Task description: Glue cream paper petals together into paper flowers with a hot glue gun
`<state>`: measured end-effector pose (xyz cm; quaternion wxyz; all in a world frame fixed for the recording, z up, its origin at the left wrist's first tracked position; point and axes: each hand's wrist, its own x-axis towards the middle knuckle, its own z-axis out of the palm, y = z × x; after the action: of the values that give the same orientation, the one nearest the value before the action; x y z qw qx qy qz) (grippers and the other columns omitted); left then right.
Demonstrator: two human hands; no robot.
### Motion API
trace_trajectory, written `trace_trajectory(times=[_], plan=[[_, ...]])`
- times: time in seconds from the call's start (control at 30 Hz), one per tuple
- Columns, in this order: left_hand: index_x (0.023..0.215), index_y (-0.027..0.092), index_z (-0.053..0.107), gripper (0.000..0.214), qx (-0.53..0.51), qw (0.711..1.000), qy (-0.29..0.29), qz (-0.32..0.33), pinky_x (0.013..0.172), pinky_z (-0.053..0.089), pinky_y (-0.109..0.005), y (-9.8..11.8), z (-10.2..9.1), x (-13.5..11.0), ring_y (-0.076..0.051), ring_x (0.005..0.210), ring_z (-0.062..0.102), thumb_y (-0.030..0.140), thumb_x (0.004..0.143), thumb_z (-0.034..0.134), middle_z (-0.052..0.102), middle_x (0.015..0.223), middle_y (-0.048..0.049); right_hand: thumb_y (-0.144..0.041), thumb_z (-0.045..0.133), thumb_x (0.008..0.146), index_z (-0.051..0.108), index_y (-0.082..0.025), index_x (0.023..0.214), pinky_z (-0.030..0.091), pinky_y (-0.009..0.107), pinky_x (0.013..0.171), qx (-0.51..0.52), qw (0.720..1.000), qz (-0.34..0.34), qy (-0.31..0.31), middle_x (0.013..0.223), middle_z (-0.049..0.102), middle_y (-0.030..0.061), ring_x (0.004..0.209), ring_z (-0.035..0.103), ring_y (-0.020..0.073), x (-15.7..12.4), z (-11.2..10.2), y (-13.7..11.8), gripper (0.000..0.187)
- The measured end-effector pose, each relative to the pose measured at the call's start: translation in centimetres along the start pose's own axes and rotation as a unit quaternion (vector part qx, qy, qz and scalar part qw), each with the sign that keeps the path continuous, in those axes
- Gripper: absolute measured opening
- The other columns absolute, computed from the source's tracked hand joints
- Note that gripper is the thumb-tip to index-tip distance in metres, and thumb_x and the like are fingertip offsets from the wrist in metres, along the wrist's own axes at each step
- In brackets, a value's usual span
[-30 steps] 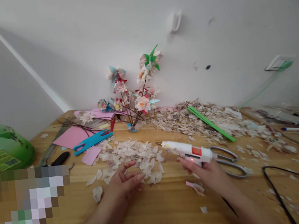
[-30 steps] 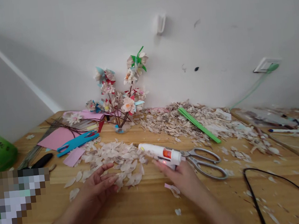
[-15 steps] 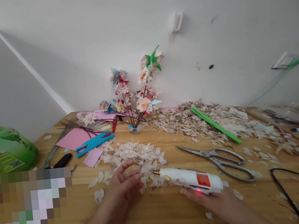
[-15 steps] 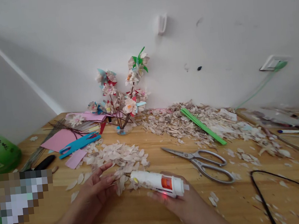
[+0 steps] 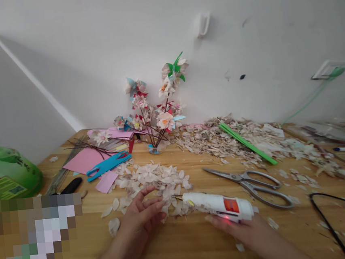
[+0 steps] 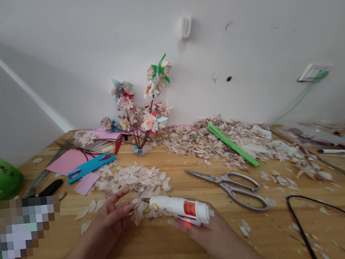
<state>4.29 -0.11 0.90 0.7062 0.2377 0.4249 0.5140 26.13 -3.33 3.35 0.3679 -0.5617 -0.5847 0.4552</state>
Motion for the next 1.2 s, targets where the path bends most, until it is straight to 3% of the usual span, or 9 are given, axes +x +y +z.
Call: trace_trajectory(times=[0.37, 0.6, 0.97, 1.2], plan=[[0.103, 0.016, 0.049, 0.056, 0.003, 1.000, 0.002, -0.005, 0.055, 0.051, -0.021, -0.02, 0.14, 0.00, -0.011, 0.060, 0.063, 0.010, 0.056, 0.079, 0.069, 0.070, -0.0016, -0.049, 0.065, 0.068, 0.071, -0.023, 0.085, 0.055, 0.028, 0.078, -0.036, 0.999, -0.005, -0.009, 0.087, 0.075, 0.0016, 0.083, 0.068, 0.0232, 0.01, -0.17, -0.21, 0.031], [0.104, 0.015, 0.050, 0.057, -0.001, 1.000, 0.011, -0.012, 0.056, 0.052, -0.021, 0.18, 0.18, -0.06, -0.011, 0.061, 0.063, 0.010, 0.055, 0.079, 0.070, 0.070, -0.0023, -0.047, 0.064, 0.070, 0.069, -0.021, 0.087, 0.056, 0.027, 0.073, -0.043, 0.998, -0.018, -0.051, 0.084, 0.075, 0.0026, 0.081, 0.069, 0.0235, 0.27, -0.44, 0.13, 0.031], [0.101, 0.017, 0.052, 0.052, -0.003, 1.000, 0.001, -0.010, 0.055, 0.051, -0.021, -0.05, -0.10, 0.19, -0.013, 0.060, 0.064, 0.008, 0.056, 0.078, 0.070, 0.069, -0.0018, -0.047, 0.066, 0.067, 0.071, -0.023, 0.084, 0.056, 0.028, 0.071, -0.045, 0.999, -0.013, 0.006, 0.083, 0.076, 0.0005, 0.078, 0.069, 0.0231, 0.00, -0.16, -0.46, 0.029], [0.102, 0.017, 0.051, 0.054, -0.004, 1.000, -0.004, -0.016, 0.055, 0.051, -0.021, 0.02, 0.09, 0.07, -0.011, 0.058, 0.063, 0.011, 0.056, 0.079, 0.069, 0.068, -0.0009, -0.044, 0.067, 0.067, 0.071, -0.024, 0.085, 0.057, 0.029, 0.071, -0.062, 0.998, -0.017, -0.016, 0.086, 0.075, 0.0009, 0.079, 0.069, 0.0241, 0.08, -0.31, 0.04, 0.027]])
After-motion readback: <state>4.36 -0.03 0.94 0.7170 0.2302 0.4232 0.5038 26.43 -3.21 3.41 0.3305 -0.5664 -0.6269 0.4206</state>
